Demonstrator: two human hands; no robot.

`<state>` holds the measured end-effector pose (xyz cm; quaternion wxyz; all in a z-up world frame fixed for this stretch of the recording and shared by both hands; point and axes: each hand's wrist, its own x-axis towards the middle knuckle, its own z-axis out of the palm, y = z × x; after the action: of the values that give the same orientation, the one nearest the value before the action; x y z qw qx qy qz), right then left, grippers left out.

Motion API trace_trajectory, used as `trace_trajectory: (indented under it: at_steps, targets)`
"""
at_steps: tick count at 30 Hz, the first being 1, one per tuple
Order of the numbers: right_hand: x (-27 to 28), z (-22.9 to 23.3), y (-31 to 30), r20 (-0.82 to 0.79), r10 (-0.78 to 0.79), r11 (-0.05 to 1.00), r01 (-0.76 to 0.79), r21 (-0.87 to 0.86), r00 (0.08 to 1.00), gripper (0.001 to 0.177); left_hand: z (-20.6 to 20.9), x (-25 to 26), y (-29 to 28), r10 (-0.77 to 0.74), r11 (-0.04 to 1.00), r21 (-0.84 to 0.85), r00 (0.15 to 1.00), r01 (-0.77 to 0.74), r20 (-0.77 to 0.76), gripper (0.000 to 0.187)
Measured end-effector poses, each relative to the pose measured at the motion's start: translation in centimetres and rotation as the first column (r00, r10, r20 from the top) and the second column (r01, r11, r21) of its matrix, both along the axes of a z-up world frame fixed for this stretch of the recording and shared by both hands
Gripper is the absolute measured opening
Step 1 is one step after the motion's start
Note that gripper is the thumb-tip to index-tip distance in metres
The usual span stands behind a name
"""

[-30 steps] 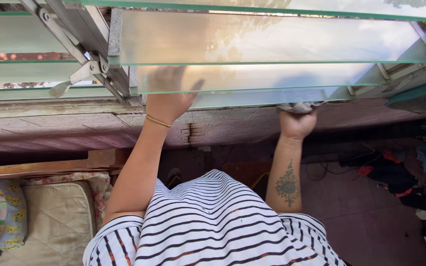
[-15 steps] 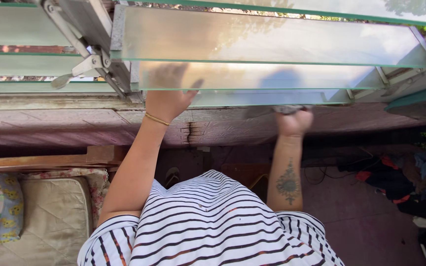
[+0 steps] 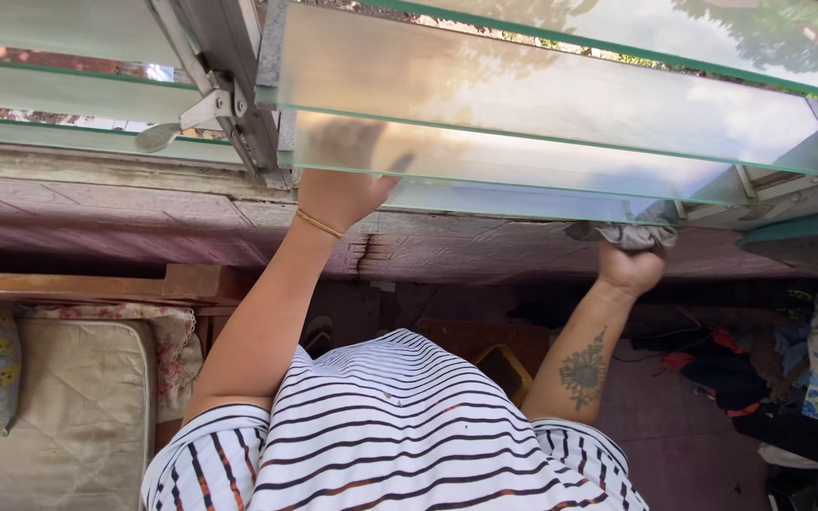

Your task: The person wipes a glass window pane with a cloth. They dip the cloth into a small container of liquid and continue wiping the glass surface.

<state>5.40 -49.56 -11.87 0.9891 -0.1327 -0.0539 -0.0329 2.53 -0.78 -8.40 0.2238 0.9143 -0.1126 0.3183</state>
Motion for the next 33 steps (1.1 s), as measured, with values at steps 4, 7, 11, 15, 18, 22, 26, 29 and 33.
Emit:
trace_trajectory:
  at_steps: [4, 7, 11, 15, 18, 22, 26, 29, 33]
  targets:
    - [2.2, -0.9, -1.0, 0.119, 0.142, 0.989, -0.145, 0.010, 0.983, 0.021, -0.8, 0.2, 0.1, -0.015, 1.000, -0.017, 0.997, 0.016, 0.082, 0.062]
    - [2.4, -1.5, 0.5, 0.028, 0.072, 0.969, -0.076, 0.237, 0.997, 0.017, -0.7, 0.1, 0.3, -0.011, 1.000, -0.021, 0.997, 0.013, 0.074, 0.064]
    - [-0.7, 2.2, 9.8, 0.040, 0.266, 0.888, -0.261, 0.378, 0.963, 0.019, -0.5, 0.4, 0.3, 0.000, 0.999, -0.052, 0.998, 0.004, 0.066, 0.065]
    - [-2.2, 0.7, 17.5, -0.181, 0.199, 0.900, -0.106, 0.424, 0.963, 0.040, -0.7, -0.2, -0.1, 0.029, 0.996, -0.089, 0.992, -0.018, 0.125, 0.065]
    - [-1.9, 0.0, 22.3, -0.136, 0.342, 0.915, -0.296, 0.273, 0.930, 0.028, -0.2, -0.4, 0.1, 0.015, 0.993, -0.118, 0.987, 0.005, 0.161, 0.066]
    - [-3.0, -0.2, 29.1, -0.271, 0.403, 0.913, -0.362, 0.190, 0.874, 0.040, 0.8, -1.1, 0.6, -0.059, 0.980, -0.185, 0.997, 0.069, 0.055, 0.072]
    - [-3.2, -1.0, 34.3, -0.354, 0.555, 0.828, -0.463, 0.315, 0.753, 0.046, 1.4, -1.6, 0.9, -0.090, 0.964, -0.247, 0.995, 0.097, 0.039, 0.076]
    - [-3.4, -1.2, 37.6, -0.322, 0.647, 0.754, -0.521, 0.400, 0.691, 0.059, 1.7, -1.9, 1.2, -0.113, 0.954, -0.282, 0.993, 0.103, -0.022, 0.079]
    - [-3.5, -1.9, 40.6, -0.144, 0.625, 0.754, -0.545, 0.366, 0.767, 0.062, 1.8, -1.4, 1.5, -0.185, 0.947, -0.279, 0.980, 0.158, -0.074, 0.084]
